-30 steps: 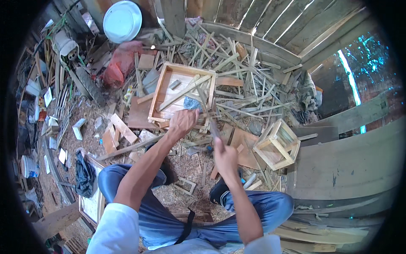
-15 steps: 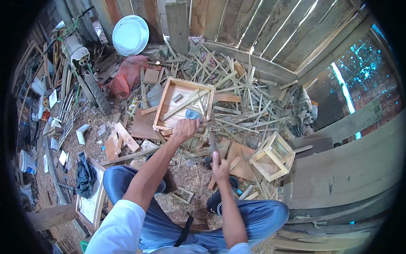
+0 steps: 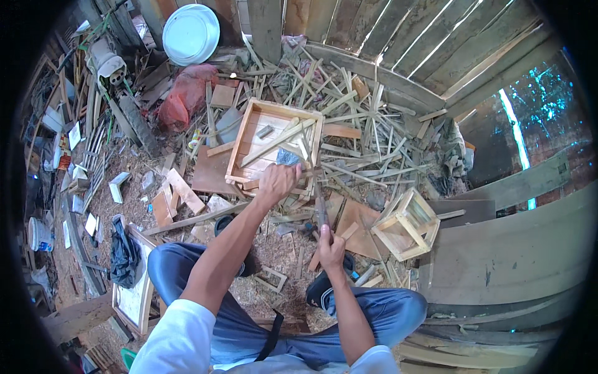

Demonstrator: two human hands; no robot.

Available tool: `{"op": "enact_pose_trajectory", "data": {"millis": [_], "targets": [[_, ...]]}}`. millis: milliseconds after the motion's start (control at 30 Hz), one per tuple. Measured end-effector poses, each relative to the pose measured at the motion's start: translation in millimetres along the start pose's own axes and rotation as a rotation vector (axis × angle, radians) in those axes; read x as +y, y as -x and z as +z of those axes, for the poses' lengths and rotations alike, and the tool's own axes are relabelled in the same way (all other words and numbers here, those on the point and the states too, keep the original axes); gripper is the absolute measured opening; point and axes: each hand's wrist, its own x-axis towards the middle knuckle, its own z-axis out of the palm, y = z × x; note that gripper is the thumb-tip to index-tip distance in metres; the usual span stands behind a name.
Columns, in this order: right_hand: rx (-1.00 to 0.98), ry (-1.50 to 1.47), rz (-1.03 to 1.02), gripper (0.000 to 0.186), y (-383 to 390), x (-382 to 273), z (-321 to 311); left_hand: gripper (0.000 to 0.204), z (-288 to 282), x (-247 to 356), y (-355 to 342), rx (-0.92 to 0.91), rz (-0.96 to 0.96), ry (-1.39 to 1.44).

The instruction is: The person builds wooden boxes by hammering slats into frames and smoothing surfaces with a plane and a sanding block.

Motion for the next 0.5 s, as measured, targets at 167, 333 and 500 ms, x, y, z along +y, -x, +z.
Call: {"op": "enact_pose_trajectory", "data": {"millis": [167, 333, 500], "targets": [[-0.057, -0.432, 0.112, 0.061, -12.9, 54.5, 6.9, 0.058, 1.6, 0.9, -3.4, -0.091, -0.05, -0.034], [-0.067, 0.148, 0.158, 0.063, 13.8, -53.3, -39.2, 0.059, 2.1, -5.4, -1.1, -0.094, -0.088, -0.041], [-0.043, 0.313, 0.153, 0.062, 33.1, -93.2, -56.1, 0.059, 2.6, 2.3, -6.8, -0.134, -0.098, -0.038]]}}
